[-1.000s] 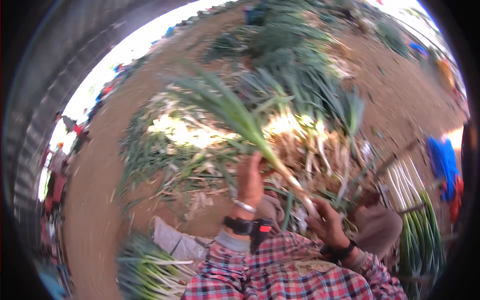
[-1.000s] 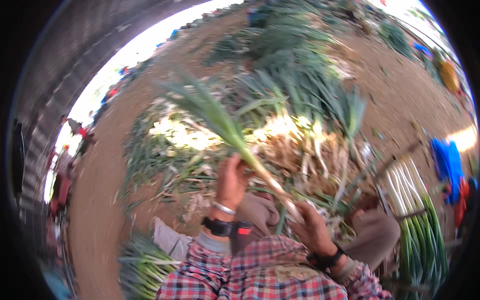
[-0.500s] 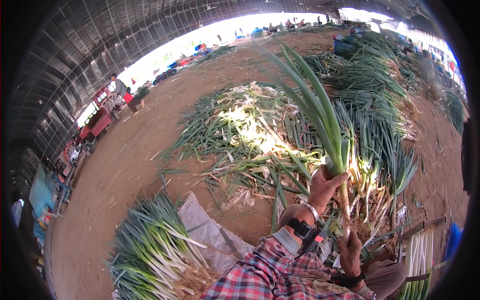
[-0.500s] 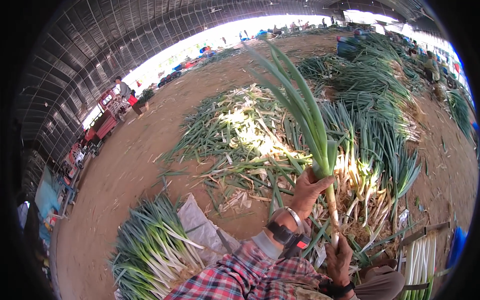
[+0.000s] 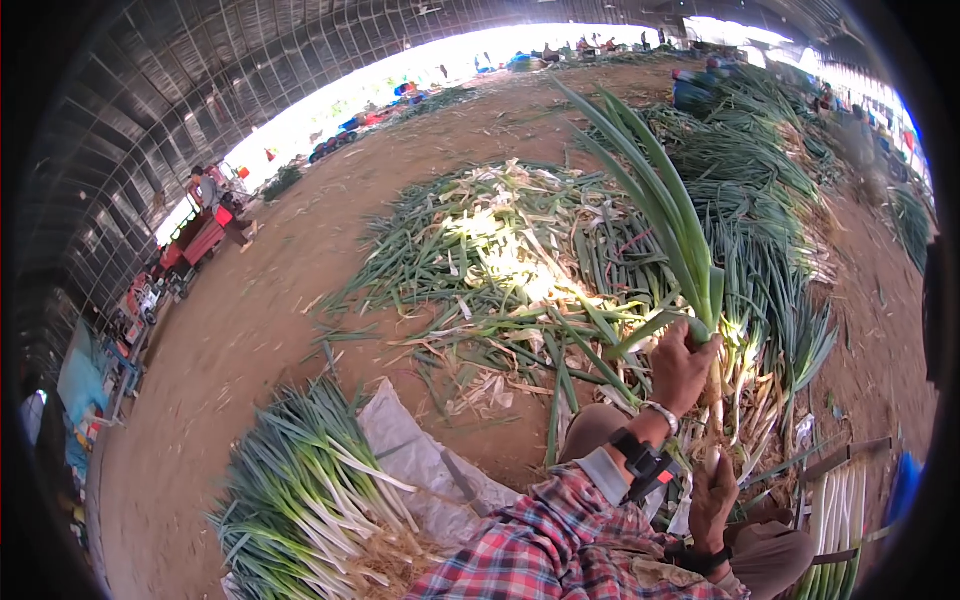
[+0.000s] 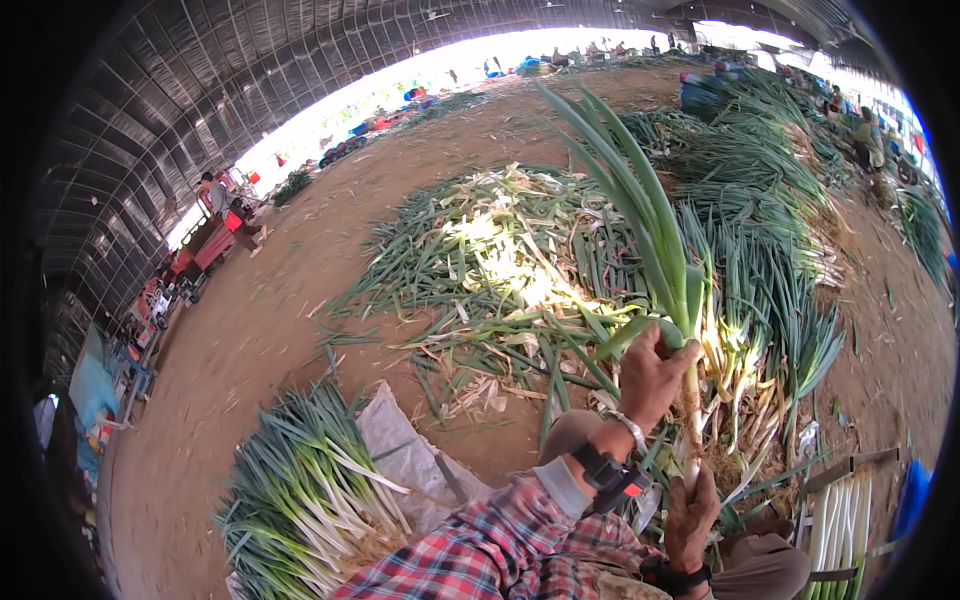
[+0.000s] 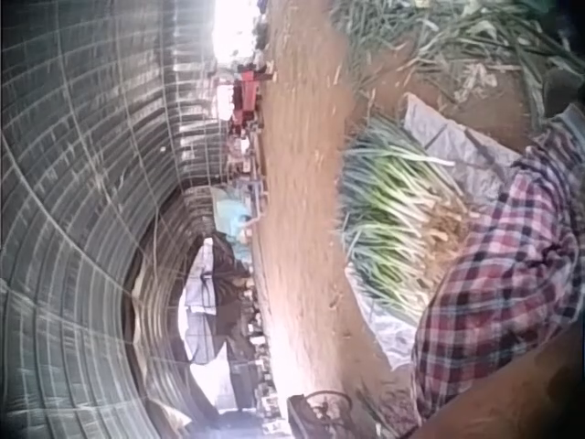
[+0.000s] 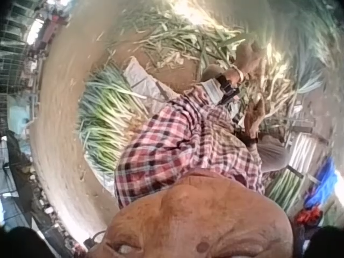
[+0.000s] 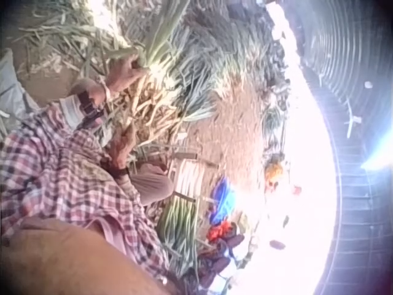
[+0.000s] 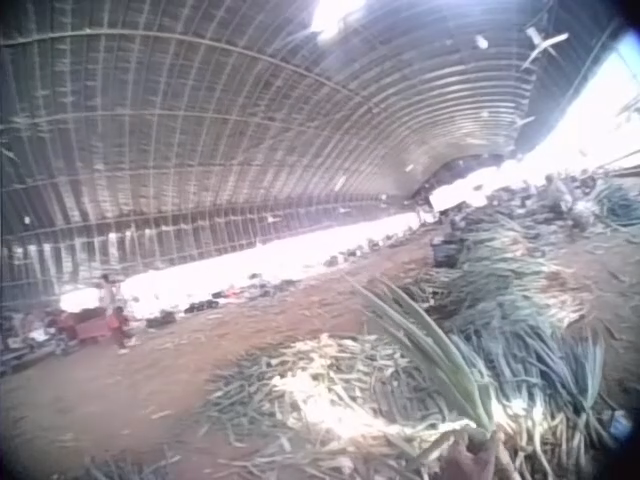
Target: Peeling and cleaning leeks in an agricultural processing area.
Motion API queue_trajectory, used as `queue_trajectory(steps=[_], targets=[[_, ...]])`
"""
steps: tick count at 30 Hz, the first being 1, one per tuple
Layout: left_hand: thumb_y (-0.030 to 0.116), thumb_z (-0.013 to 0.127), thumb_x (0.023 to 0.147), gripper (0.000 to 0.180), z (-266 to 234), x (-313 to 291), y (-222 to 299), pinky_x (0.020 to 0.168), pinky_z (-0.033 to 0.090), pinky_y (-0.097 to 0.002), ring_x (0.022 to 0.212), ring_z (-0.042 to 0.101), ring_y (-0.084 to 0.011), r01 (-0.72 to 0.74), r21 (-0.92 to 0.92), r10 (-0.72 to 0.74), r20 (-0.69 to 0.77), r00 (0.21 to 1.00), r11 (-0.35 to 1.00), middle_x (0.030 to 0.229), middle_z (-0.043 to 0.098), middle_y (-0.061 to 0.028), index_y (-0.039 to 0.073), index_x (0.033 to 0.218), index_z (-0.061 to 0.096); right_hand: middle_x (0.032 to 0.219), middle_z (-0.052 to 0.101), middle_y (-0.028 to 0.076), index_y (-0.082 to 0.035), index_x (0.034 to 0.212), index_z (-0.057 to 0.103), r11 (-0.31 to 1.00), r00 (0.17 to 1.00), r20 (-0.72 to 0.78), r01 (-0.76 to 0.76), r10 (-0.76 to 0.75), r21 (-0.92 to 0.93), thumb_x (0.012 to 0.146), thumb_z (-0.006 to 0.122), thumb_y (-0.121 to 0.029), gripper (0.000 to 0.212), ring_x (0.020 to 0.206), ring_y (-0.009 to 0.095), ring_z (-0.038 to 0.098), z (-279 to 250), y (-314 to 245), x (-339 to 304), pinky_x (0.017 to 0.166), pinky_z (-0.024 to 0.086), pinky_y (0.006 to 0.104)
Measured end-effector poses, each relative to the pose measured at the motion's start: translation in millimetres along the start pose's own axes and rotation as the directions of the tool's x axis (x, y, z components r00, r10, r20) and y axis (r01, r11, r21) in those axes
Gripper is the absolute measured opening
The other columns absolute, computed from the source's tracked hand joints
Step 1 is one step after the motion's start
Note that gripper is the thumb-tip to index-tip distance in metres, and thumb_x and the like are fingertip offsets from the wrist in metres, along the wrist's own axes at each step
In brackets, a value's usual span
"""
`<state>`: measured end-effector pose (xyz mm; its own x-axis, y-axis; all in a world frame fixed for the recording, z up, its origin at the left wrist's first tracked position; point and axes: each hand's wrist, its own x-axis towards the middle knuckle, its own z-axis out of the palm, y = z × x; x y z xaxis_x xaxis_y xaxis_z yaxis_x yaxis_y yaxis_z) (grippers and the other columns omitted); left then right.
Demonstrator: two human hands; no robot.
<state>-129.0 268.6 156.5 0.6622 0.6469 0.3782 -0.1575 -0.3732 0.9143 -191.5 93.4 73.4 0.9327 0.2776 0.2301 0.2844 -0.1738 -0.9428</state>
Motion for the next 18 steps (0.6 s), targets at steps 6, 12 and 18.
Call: queue_trajectory(steps=[6,12,18], targets=[[0.01,0.066,0.073,0.017,25.6,-29.1,17.6,0.058,0.046,-0.0345,0.062,0.057,-0.0203,-0.12,0.009,0.117,0.174,0.978,0.993,0.069,0.057,-0.0104,0.002,0.078,0.052,0.087,0.057,0.008,0.008,0.117,0.052,0.99,0.993,-0.062,-0.098,0.104,0.099,0.087,0.056,-0.002,0.032,0.076,0.012,0.049,-10.3,-2.5,8.4,0.065,0.043,0.0296],[0.019,0.071,0.081,0.058,-73.8,-106.9,3.0,0.081,0.046,-0.0258,0.091,0.053,-0.0062,0.253,0.072,-0.135,0.961,0.242,0.965,0.097,0.059,-0.0042,-0.001,0.129,0.047,0.091,0.058,0.005,0.0,0.115,0.056,0.986,0.994,-0.091,0.073,-0.06,0.15,0.091,0.058,-0.008,0.026,0.08,0.012,0.052,-32.8,15.1,41.1,0.072,0.044,0.0253],[0.03,0.062,0.088,0.033,-78.5,-40.6,-30.7,0.077,0.05,-0.0317,0.088,0.063,-0.0201,0.116,0.09,-0.14,0.814,0.564,0.989,0.1,0.067,-0.0104,0.004,0.108,0.064,0.078,0.046,-0.003,0.0,0.123,0.051,0.953,0.979,0.185,-0.136,0.087,0.271,0.091,0.059,-0.009,0.034,0.069,0.006,0.041,-57.8,-12.8,25.2,0.058,0.037,0.0238]])
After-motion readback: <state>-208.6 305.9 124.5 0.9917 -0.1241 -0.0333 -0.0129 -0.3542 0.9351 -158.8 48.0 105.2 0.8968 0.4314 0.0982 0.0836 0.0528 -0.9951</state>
